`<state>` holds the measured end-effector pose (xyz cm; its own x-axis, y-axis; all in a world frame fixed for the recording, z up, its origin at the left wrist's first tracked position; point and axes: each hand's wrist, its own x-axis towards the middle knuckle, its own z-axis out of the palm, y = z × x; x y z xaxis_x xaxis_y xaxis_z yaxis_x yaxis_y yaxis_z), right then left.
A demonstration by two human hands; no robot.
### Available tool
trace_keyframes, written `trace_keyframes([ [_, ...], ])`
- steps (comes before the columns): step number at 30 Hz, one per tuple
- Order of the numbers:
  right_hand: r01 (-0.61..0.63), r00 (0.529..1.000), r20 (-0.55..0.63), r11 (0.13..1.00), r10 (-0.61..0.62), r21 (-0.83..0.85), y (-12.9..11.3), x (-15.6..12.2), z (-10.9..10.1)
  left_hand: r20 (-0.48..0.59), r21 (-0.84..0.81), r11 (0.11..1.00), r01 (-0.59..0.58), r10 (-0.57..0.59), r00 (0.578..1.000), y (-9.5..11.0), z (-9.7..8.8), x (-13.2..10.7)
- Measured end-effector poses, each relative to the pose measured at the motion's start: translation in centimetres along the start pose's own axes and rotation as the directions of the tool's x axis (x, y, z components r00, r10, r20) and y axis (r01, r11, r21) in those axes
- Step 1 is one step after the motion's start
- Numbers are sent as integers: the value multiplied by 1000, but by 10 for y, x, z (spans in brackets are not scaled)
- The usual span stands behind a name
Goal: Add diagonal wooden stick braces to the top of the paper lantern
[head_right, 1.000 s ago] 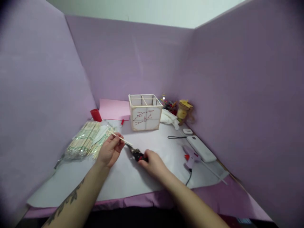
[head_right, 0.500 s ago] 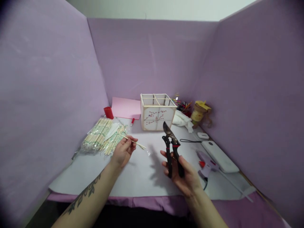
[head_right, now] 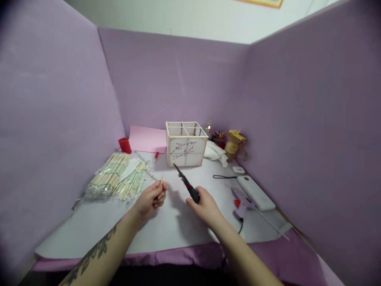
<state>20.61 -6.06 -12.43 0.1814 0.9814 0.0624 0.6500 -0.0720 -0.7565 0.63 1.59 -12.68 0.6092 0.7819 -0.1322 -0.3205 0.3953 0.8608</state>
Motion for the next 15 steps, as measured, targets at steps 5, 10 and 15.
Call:
trace_keyframes([
  [5, 165, 986, 11, 973, -166, -161, -11, 63, 29, -106, 8, 1000, -16, 17, 994, -2, -2, 7],
  [10, 408, 912, 62, 910, -405, -70, -35, 89, 39, -187, 21, 997, 70, -65, 980, -1, 2, 0],
  [15, 281, 864, -437, 960, -251, 5, -28, 152, -66, -266, 116, 989, 94, -60, 962, 4, 0, -14],
])
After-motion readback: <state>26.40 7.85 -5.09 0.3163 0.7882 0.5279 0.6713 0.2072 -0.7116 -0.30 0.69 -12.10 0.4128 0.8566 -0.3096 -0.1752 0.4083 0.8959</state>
